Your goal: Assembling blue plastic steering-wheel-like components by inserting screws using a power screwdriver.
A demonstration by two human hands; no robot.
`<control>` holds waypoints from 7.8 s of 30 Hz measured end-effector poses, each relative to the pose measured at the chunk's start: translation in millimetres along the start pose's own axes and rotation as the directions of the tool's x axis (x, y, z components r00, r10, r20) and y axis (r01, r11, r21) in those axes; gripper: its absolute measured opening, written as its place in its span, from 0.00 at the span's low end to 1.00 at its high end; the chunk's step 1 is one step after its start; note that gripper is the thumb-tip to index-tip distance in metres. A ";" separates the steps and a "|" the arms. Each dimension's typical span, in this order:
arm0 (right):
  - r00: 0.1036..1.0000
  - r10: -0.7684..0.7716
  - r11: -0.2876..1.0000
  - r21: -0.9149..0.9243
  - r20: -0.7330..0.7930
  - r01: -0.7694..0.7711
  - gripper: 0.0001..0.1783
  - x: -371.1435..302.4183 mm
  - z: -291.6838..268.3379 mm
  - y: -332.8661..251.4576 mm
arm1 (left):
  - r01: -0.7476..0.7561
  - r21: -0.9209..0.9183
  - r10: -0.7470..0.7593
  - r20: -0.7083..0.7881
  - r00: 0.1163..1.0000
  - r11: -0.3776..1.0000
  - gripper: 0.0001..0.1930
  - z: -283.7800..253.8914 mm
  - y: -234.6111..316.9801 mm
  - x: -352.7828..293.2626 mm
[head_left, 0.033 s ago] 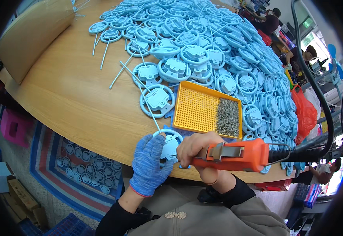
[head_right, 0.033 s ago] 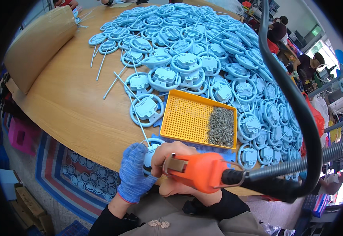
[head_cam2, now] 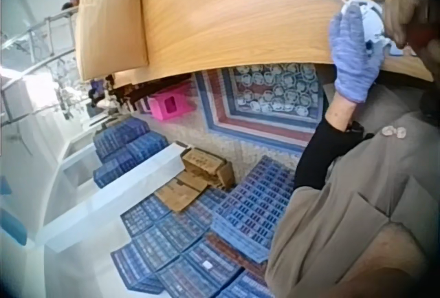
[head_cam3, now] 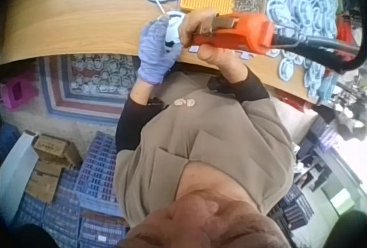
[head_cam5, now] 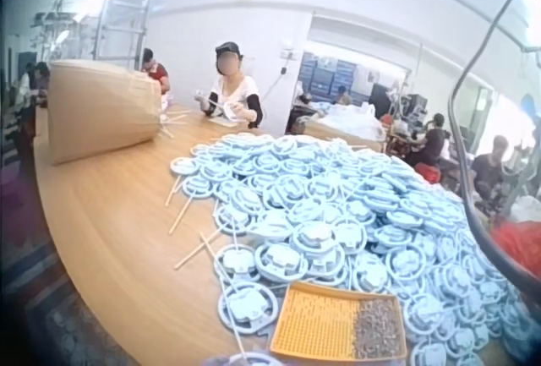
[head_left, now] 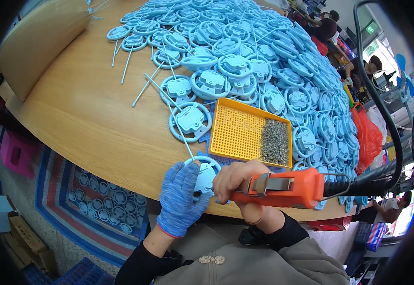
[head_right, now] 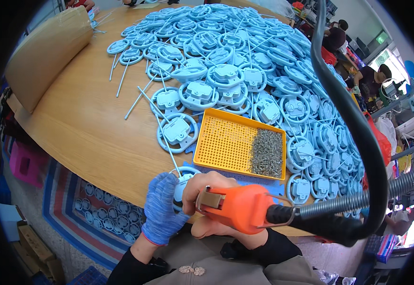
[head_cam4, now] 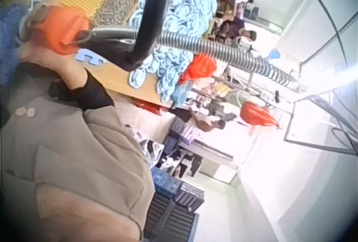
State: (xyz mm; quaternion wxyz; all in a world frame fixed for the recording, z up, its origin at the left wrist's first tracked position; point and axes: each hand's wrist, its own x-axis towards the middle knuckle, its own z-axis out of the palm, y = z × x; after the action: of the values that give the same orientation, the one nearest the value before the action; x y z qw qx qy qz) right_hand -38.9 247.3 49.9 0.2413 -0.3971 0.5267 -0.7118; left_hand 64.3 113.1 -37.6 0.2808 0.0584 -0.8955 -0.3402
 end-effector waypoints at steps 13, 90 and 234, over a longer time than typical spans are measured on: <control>0.997 -0.021 0.999 0.025 -0.077 0.023 0.35 11.7 5.8 -6.6 | 0.048 -0.057 -0.049 -0.015 0.999 0.997 0.37 -2.1 1.1 2.3; 0.979 -0.171 0.969 0.159 -0.115 0.188 0.39 14.4 -0.7 -13.9 | -0.046 -0.022 0.047 0.057 0.997 0.999 0.11 -13.9 9.1 14.4; 0.926 -0.370 0.873 0.369 0.077 0.318 0.35 17.3 3.6 -23.5 | -0.016 -0.348 0.038 0.054 0.998 0.937 0.16 -22.0 9.7 -5.4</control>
State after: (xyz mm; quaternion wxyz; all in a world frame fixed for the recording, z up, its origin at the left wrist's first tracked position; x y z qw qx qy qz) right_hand -44.1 239.9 77.8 0.2148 -0.4859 0.2934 -0.7948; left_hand 81.6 109.3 -20.5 0.2644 -0.0147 -0.8301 -0.4907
